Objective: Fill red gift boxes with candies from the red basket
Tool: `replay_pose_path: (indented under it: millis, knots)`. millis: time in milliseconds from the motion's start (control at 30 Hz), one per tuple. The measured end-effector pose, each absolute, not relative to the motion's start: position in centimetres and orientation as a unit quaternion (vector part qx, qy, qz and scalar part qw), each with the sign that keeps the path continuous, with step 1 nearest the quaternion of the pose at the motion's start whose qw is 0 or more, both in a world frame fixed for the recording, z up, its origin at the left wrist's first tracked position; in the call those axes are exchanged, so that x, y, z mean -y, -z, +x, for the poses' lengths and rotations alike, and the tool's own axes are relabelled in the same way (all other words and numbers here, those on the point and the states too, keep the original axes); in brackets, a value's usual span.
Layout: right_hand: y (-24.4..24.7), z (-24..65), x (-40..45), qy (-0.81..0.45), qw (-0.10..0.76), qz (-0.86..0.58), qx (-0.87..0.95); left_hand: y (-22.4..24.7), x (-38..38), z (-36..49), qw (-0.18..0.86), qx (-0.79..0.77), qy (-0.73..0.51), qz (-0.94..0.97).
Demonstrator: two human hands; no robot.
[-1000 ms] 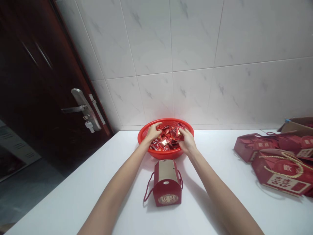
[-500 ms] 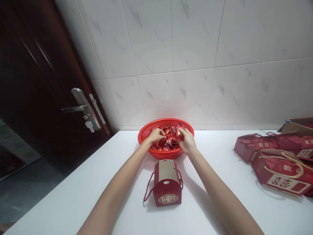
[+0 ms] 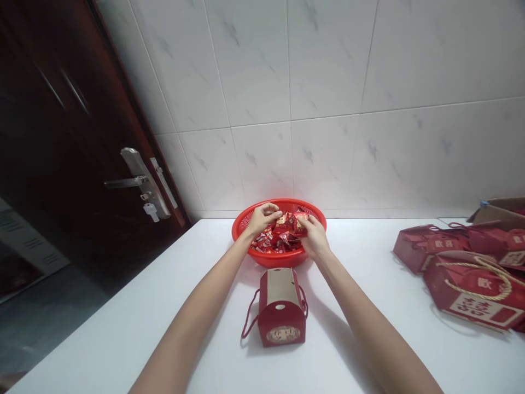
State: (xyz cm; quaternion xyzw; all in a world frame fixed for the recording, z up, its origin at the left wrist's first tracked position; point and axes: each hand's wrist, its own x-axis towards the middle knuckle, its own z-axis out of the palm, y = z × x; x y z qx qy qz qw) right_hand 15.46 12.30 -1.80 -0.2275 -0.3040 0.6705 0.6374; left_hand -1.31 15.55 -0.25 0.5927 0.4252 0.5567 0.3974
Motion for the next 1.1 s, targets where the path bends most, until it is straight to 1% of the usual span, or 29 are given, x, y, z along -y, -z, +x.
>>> replay_pose_path:
  millis: [200, 300, 567, 633, 700, 800, 967, 1100]
  knots:
    - [1.7, 15.4, -12.2, -0.662, 0.639, -0.230, 0.317, -0.3, -15.1, -1.1, 0.462, -0.393, -0.554, 0.571]
    - [1.7, 15.4, -12.2, -0.662, 0.637, -0.237, 0.317, -0.2, -15.0, -1.3, 0.477, -0.380, -0.549, 0.571]
    - [1.5, 15.5, -12.1, -0.688, 0.617, -0.236, 0.302, 0.0, -15.4, -1.6, 0.445, -0.416, -0.518, 0.600]
    - [1.4, 15.6, -12.1, -0.687, 0.624, -0.226, 0.295, 0.1, -15.9, -1.9, 0.411, -0.458, -0.513, 0.598]
    - [1.3, 15.6, -12.1, -0.685, 0.632, -0.222, 0.287, 0.4, -16.4, -2.4, 0.343, -0.544, -0.479, 0.598]
    - [1.2, 15.7, -12.0, -0.686, 0.635, -0.227, 0.274, 1.4, -17.1, -3.3, 0.260, -0.654, -0.382, 0.599]
    - [1.3, 15.7, -12.2, -0.689, 0.631, -0.235, 0.268, 2.8, -17.6, -4.0, 0.252, -0.707, -0.225, 0.622]
    - [1.4, 15.7, -12.4, -0.689, 0.635, -0.229, 0.261, 2.8, -18.4, -3.9, 0.252, -0.707, -0.141, 0.645]
